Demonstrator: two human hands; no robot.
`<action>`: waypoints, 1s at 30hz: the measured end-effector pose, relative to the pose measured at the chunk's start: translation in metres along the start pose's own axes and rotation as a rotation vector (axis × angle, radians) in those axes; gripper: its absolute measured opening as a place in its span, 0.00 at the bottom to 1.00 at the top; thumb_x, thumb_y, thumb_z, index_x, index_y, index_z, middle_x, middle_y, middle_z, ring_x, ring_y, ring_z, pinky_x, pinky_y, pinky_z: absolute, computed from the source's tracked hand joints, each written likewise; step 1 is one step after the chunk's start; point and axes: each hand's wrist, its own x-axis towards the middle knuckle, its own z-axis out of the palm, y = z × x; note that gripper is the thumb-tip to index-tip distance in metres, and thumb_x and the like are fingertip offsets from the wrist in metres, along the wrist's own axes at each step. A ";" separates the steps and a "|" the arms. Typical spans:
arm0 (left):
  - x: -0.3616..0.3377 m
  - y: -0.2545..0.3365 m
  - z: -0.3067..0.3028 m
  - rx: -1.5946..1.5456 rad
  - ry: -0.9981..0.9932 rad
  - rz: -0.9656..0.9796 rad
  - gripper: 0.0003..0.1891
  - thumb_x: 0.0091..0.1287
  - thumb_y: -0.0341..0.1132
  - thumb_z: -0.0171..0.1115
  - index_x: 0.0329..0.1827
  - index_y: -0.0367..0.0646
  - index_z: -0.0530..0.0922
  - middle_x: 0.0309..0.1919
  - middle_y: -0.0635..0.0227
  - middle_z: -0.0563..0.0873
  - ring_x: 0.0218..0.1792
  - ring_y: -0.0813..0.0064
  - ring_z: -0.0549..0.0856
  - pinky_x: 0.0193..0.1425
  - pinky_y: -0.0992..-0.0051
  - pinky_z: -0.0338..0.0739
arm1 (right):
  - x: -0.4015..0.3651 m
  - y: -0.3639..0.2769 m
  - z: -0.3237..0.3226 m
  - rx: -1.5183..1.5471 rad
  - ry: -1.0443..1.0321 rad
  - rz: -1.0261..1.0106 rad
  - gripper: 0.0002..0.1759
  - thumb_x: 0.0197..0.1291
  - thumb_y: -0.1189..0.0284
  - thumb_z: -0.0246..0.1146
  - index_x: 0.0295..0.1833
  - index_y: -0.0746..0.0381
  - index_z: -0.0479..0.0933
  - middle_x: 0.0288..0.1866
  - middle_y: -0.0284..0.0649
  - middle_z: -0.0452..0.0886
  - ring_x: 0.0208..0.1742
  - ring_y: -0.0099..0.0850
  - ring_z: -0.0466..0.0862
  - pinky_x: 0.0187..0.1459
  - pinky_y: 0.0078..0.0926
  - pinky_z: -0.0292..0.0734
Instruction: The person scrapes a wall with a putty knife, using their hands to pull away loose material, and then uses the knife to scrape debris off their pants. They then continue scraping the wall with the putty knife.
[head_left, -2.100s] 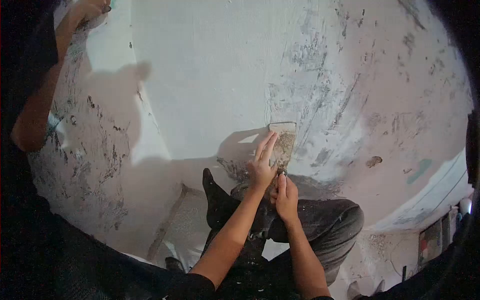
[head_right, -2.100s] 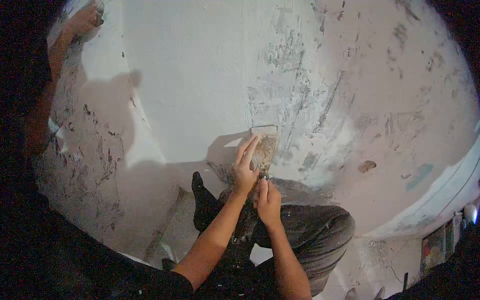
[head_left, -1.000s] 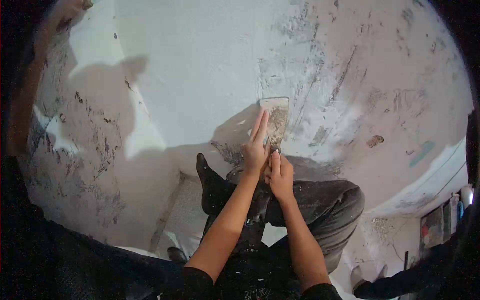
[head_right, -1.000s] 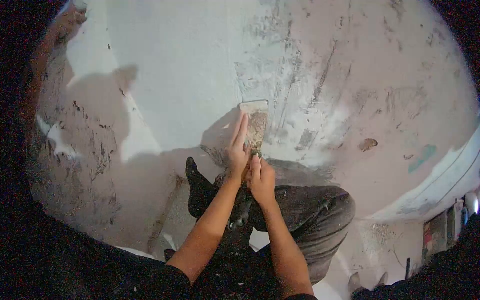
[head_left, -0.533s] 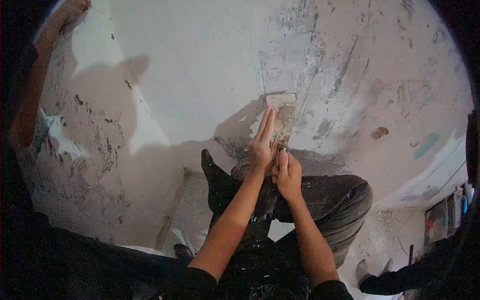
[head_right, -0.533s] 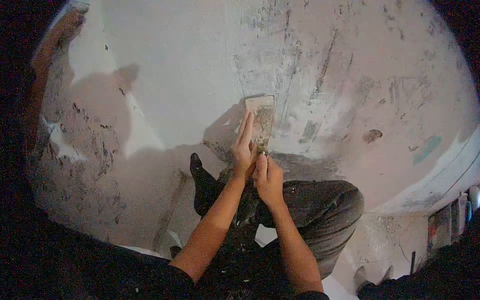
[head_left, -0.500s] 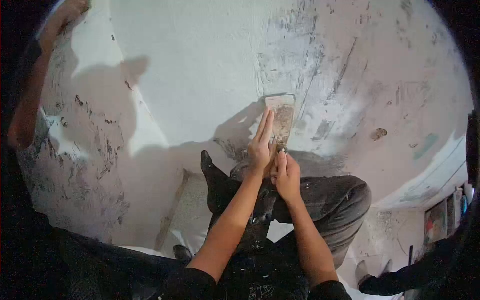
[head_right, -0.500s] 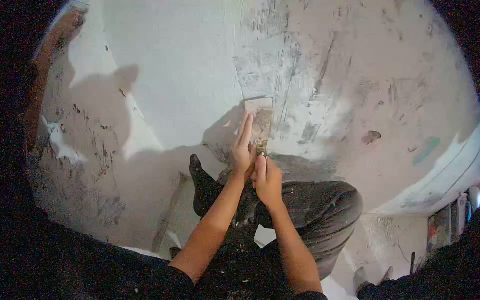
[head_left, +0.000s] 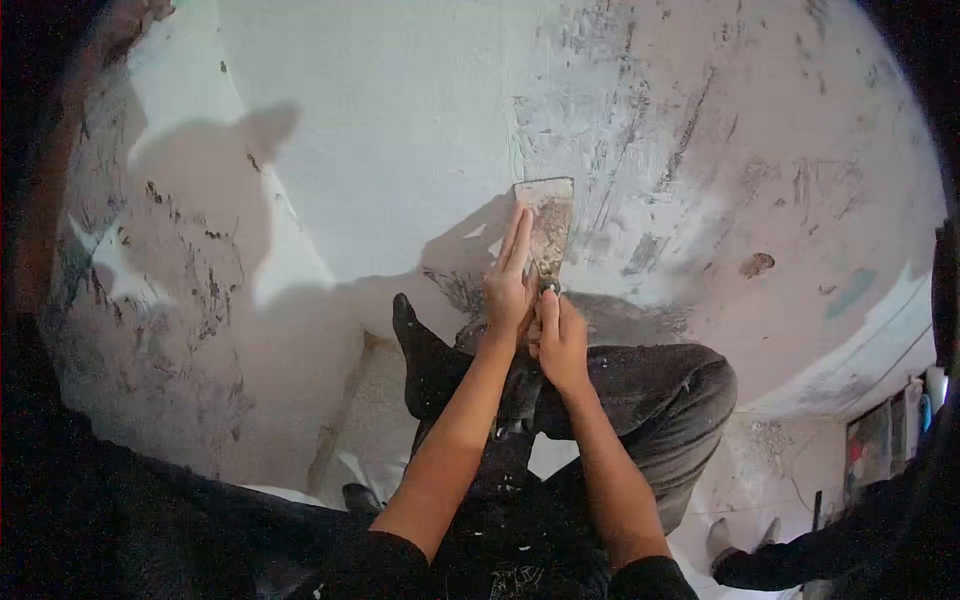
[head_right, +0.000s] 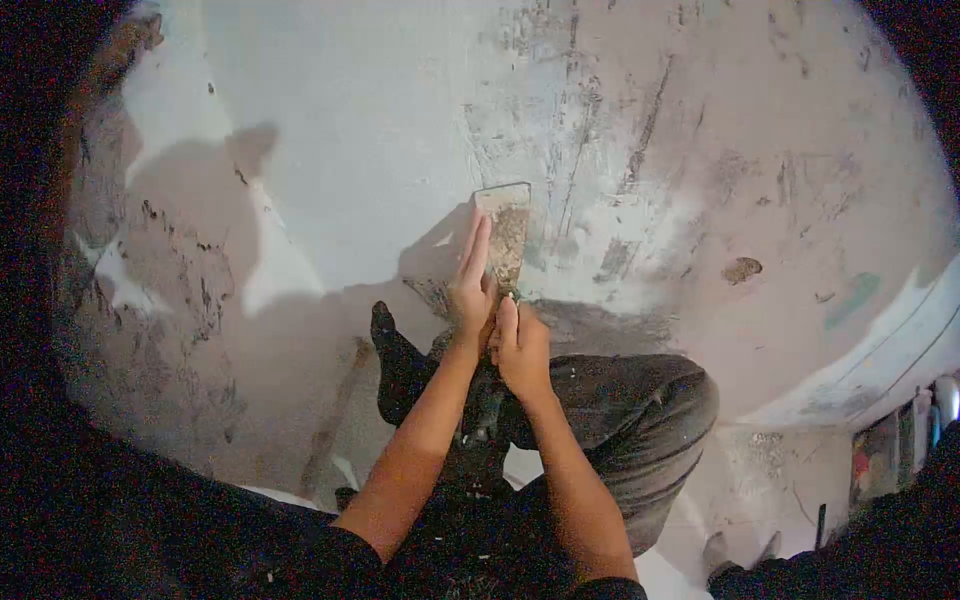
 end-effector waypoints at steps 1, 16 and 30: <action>0.002 -0.002 -0.001 0.001 0.000 0.012 0.42 0.57 0.17 0.56 0.77 0.56 0.62 0.74 0.72 0.68 0.47 0.64 0.86 0.34 0.75 0.78 | -0.001 -0.006 -0.001 0.078 -0.037 0.029 0.24 0.77 0.60 0.47 0.30 0.66 0.69 0.18 0.38 0.70 0.17 0.27 0.70 0.22 0.30 0.66; 0.001 0.004 -0.002 -0.093 -0.057 -0.113 0.39 0.59 0.15 0.52 0.76 0.50 0.63 0.73 0.64 0.68 0.67 0.59 0.75 0.57 0.69 0.77 | 0.011 -0.004 0.001 0.066 -0.031 -0.027 0.25 0.76 0.60 0.49 0.29 0.68 0.70 0.17 0.43 0.72 0.20 0.32 0.73 0.26 0.34 0.69; 0.009 0.005 0.005 -0.097 -0.045 -0.093 0.38 0.59 0.15 0.53 0.75 0.49 0.65 0.74 0.65 0.68 0.69 0.60 0.74 0.56 0.70 0.78 | 0.009 0.007 0.004 0.179 -0.009 0.001 0.25 0.77 0.59 0.46 0.28 0.64 0.67 0.17 0.31 0.67 0.15 0.20 0.68 0.18 0.23 0.62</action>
